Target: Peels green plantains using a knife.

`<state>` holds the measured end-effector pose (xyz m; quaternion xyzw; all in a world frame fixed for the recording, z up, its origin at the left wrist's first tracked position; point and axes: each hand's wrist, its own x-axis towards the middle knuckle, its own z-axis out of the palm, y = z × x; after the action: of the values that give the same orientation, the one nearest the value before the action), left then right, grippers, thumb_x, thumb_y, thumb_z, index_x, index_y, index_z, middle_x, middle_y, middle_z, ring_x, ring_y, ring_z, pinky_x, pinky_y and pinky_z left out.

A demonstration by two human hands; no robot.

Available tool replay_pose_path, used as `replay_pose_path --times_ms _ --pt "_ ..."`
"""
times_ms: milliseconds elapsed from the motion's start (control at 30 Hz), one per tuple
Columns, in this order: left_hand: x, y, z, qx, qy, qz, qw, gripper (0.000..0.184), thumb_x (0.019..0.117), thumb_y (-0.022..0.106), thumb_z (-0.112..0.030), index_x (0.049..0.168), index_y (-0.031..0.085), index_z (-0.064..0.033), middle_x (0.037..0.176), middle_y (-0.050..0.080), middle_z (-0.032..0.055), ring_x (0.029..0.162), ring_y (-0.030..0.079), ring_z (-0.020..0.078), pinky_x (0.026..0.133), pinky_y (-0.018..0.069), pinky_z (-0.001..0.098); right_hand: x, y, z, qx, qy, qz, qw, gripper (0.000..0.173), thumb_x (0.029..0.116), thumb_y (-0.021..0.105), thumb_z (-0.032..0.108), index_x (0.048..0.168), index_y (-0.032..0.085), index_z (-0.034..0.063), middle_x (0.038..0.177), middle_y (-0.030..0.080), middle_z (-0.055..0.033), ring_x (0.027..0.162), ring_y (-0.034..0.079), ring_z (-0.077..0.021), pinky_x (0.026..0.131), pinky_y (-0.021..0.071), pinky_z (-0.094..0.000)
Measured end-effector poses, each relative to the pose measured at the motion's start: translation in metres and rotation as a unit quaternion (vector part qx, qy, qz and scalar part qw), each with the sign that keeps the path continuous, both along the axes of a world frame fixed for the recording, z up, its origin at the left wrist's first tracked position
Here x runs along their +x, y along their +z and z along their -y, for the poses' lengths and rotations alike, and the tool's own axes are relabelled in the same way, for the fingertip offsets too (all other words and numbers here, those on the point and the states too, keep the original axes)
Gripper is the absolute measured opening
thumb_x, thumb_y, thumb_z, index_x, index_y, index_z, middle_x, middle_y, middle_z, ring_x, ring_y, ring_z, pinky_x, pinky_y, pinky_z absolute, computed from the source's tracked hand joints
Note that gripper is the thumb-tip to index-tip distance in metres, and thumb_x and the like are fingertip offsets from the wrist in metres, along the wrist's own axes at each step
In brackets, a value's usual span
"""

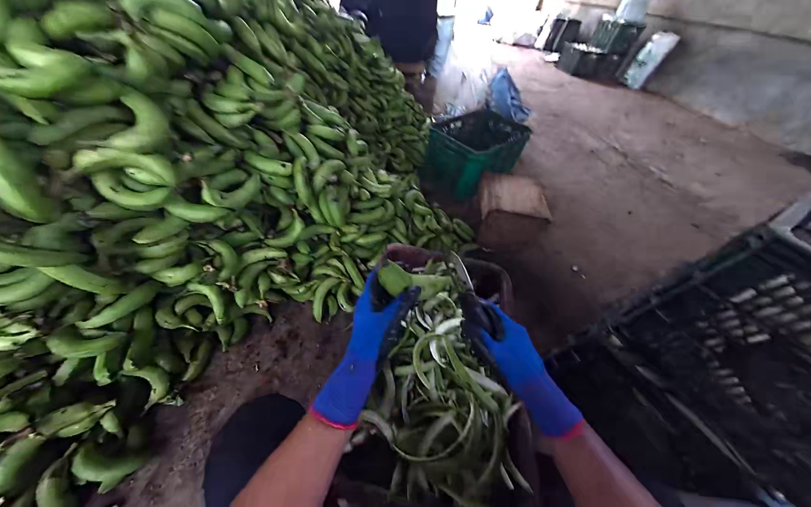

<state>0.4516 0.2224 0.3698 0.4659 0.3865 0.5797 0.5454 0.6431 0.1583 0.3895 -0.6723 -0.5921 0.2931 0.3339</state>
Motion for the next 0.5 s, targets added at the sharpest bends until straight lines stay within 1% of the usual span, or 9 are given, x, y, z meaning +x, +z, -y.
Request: replay_pose_path --times_ms 200,233,300,333,367,400,433,467,500 --pt "-0.010 -0.017 -0.003 0.013 -0.036 0.019 0.999 0.048 0.0906 0.071 -0.008 0.134 0.052 -0.0053 0.112 0.068 0.0066 0.094 0.070 0.0164 0.082 0.0619 0.0341 0.002 -0.010 -0.009 -0.047 0.006 -0.001 0.999 0.047 0.1023 0.058 0.022 0.142 0.054 -0.0014 0.118 0.068 -0.0215 0.100 0.069 -0.0239 0.091 0.0550 -0.0407" --pt "-0.011 -0.017 -0.003 0.019 -0.033 0.009 0.999 0.047 0.0904 0.071 -0.009 0.134 0.052 -0.0062 0.112 0.068 0.0061 0.094 0.070 0.0161 0.081 0.0621 0.0341 0.001 -0.010 -0.007 -0.026 0.002 -0.009 1.000 0.046 0.1019 0.059 0.022 0.141 0.055 -0.0013 0.115 0.069 -0.0198 0.097 0.069 -0.0214 0.089 0.0557 -0.0390" --pt "-0.012 -0.016 -0.004 0.033 -0.022 -0.020 0.999 0.050 0.0895 0.072 -0.009 0.135 0.052 -0.0052 0.114 0.068 0.0059 0.096 0.070 0.0147 0.083 0.0622 0.0335 -0.001 -0.012 0.000 0.081 -0.012 -0.035 0.996 0.045 0.0982 0.062 0.020 0.137 0.058 -0.0032 0.107 0.071 -0.0153 0.089 0.070 -0.0153 0.083 0.0583 -0.0342" --pt "-0.013 -0.016 -0.004 0.043 -0.018 -0.037 0.998 0.051 0.0888 0.072 -0.009 0.135 0.052 -0.0047 0.114 0.068 0.0052 0.099 0.070 0.0129 0.084 0.0615 0.0317 -0.002 -0.011 0.003 0.122 -0.014 -0.040 0.992 0.045 0.0966 0.061 0.022 0.135 0.058 -0.0029 0.102 0.072 -0.0105 0.083 0.070 -0.0104 0.076 0.0600 -0.0297" --pt "-0.013 -0.017 -0.004 0.057 -0.022 -0.042 0.997 0.051 0.0884 0.073 -0.008 0.135 0.053 -0.0042 0.114 0.068 0.0042 0.100 0.069 0.0110 0.086 0.0604 0.0297 -0.003 -0.007 0.006 0.119 -0.007 -0.027 0.992 0.045 0.0967 0.060 0.024 0.133 0.058 -0.0026 0.098 0.071 -0.0079 0.080 0.069 -0.0083 0.073 0.0604 -0.0272" --pt "-0.014 -0.019 -0.002 0.070 -0.032 -0.030 0.997 0.050 0.0881 0.072 -0.007 0.134 0.053 -0.0043 0.114 0.069 0.0035 0.101 0.068 0.0106 0.087 0.0598 0.0290 -0.001 -0.004 0.007 0.048 0.011 0.012 0.999 0.045 0.0984 0.060 0.026 0.133 0.058 -0.0030 0.100 0.071 -0.0113 0.082 0.069 -0.0133 0.076 0.0597 -0.0312" --pt "-0.016 -0.019 0.001 0.077 -0.047 -0.004 0.996 0.049 0.0877 0.071 -0.006 0.133 0.053 -0.0047 0.114 0.069 0.0034 0.102 0.068 0.0115 0.087 0.0595 0.0297 0.002 -0.002 0.004 -0.090 0.049 0.051 0.993 0.046 0.1029 0.058 0.028 0.137 0.056 -0.0024 0.110 0.069 -0.0192 0.093 0.070 -0.0245 0.087 0.0571 -0.0422" --pt "-0.019 -0.018 0.003 0.078 -0.062 0.021 0.995 0.047 0.0874 0.070 -0.006 0.132 0.054 -0.0061 0.113 0.069 0.0024 0.100 0.068 0.0117 0.086 0.0598 0.0297 0.005 -0.008 -0.005 -0.223 0.095 0.082 0.967 0.049 0.1062 0.055 0.033 0.142 0.053 -0.0008 0.121 0.066 -0.0251 0.106 0.067 -0.0339 0.098 0.0513 -0.0516" --pt "-0.024 -0.013 0.003 0.068 -0.075 0.037 0.994 0.046 0.0874 0.069 -0.008 0.131 0.055 -0.0077 0.110 0.070 0.0008 0.097 0.069 0.0106 0.083 0.0603 0.0284 0.007 -0.019 -0.012 -0.296 0.129 0.096 0.942 0.050 0.1077 0.051 0.037 0.144 0.052 0.0029 0.123 0.065 -0.0257 0.108 0.066 -0.0365 0.098 0.0499 -0.0554"
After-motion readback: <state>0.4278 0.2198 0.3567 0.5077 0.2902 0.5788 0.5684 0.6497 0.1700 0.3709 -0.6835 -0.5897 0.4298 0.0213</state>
